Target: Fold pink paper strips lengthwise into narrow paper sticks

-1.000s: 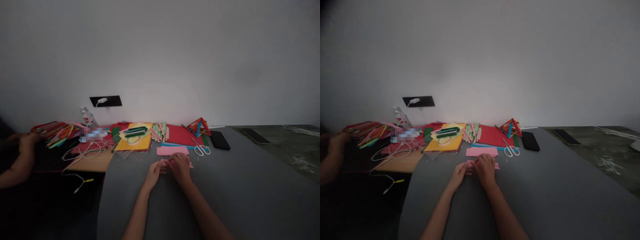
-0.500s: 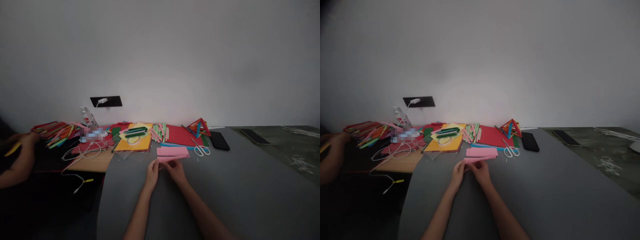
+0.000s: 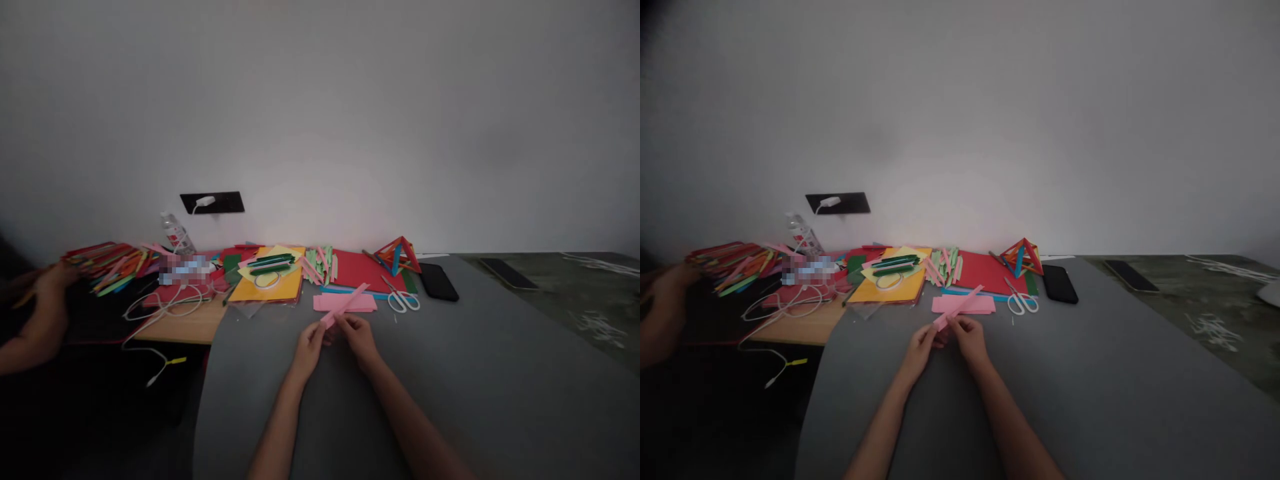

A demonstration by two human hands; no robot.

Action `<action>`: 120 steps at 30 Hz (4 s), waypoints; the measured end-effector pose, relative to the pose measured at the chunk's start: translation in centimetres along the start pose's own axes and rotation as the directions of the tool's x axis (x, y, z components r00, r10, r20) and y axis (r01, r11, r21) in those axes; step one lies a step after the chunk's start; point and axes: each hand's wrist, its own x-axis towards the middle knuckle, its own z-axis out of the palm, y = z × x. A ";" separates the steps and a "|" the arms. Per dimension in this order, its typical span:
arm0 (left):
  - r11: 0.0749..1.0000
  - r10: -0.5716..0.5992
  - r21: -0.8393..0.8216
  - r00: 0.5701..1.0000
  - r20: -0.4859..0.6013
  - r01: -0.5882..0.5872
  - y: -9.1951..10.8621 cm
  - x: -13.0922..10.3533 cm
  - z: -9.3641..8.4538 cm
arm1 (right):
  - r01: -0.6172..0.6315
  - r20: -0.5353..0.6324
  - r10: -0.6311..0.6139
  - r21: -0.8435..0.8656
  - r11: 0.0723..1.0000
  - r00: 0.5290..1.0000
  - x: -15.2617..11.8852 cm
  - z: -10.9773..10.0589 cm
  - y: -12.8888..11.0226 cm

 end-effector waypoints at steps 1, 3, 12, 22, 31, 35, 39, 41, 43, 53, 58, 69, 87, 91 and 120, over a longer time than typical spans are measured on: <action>1.000 -0.004 0.000 1.000 0.001 0.004 0.0 0.0 0.0 | -0.003 0.002 0.003 0.002 1.000 1.000 0.0 0.0 0.0; 1.000 -0.010 -0.005 1.000 0.011 0.010 0.0 0.0 0.0 | -0.015 0.002 0.015 -0.005 1.000 1.000 0.0 0.0 0.1; 0.992 -0.059 -0.116 0.990 -0.126 0.044 0.2 0.2 0.3 | 0.009 -0.071 -0.015 -0.091 0.996 0.997 0.0 -0.2 0.4; 0.993 -0.031 -0.115 0.988 -0.151 0.014 0.4 0.4 0.1 | -0.023 0.093 0.032 -0.096 0.995 0.995 0.1 -0.2 0.1; 0.995 -0.019 -0.102 0.994 -0.110 0.008 0.7 0.2 0.0 | -0.045 0.054 0.050 -0.085 0.995 0.997 0.0 -0.3 -0.1; 0.996 -0.024 -0.083 0.996 -0.091 0.016 0.7 0.2 -0.1 | -0.051 0.038 0.054 -0.077 0.996 0.998 0.0 -0.3 -0.2; 0.995 -0.022 -0.095 0.996 -0.089 0.013 0.6 0.2 -0.1 | -0.060 0.027 0.063 -0.078 0.995 0.998 0.1 -0.3 0.1; 0.995 -0.022 -0.095 0.995 -0.096 0.012 0.6 0.2 0.0 | -0.068 0.030 0.071 -0.080 0.994 0.997 0.1 -0.4 0.2; 0.996 -0.016 -0.088 0.995 -0.102 0.007 0.6 0.2 0.0 | -0.065 0.034 0.068 -0.087 0.994 0.997 0.2 -0.4 0.3; 0.994 -0.047 -0.105 0.994 -0.095 0.037 0.6 0.3 0.3 | -0.061 0.008 0.062 -0.085 0.995 0.998 0.1 -0.5 0.2; 0.991 -0.073 -0.117 0.994 -0.081 0.064 0.7 0.3 0.1 | -0.052 -0.049 0.049 -0.070 0.996 0.998 0.5 -1.2 0.1; 0.990 -0.075 -0.122 0.996 -0.043 0.070 0.7 0.3 0.2 | -0.067 0.019 0.069 -0.106 0.992 0.997 0.3 -1.1 0.4; 0.993 -0.049 -0.112 0.996 -0.075 0.040 0.3 0.4 0.2 | -0.023 0.007 0.024 -0.119 0.993 1.000 0.3 -1.3 0.3; 0.994 -0.052 -0.101 0.996 -0.067 0.045 0.3 0.3 0.4 | -0.033 -0.036 0.029 -0.121 0.992 0.999 0.2 -1.2 0.3; 0.991 -0.019 -0.131 0.998 -0.064 0.010 0.6 0.2 0.5 | 0.035 0.073 -0.025 -0.142 0.989 0.997 -0.2 -0.7 -0.1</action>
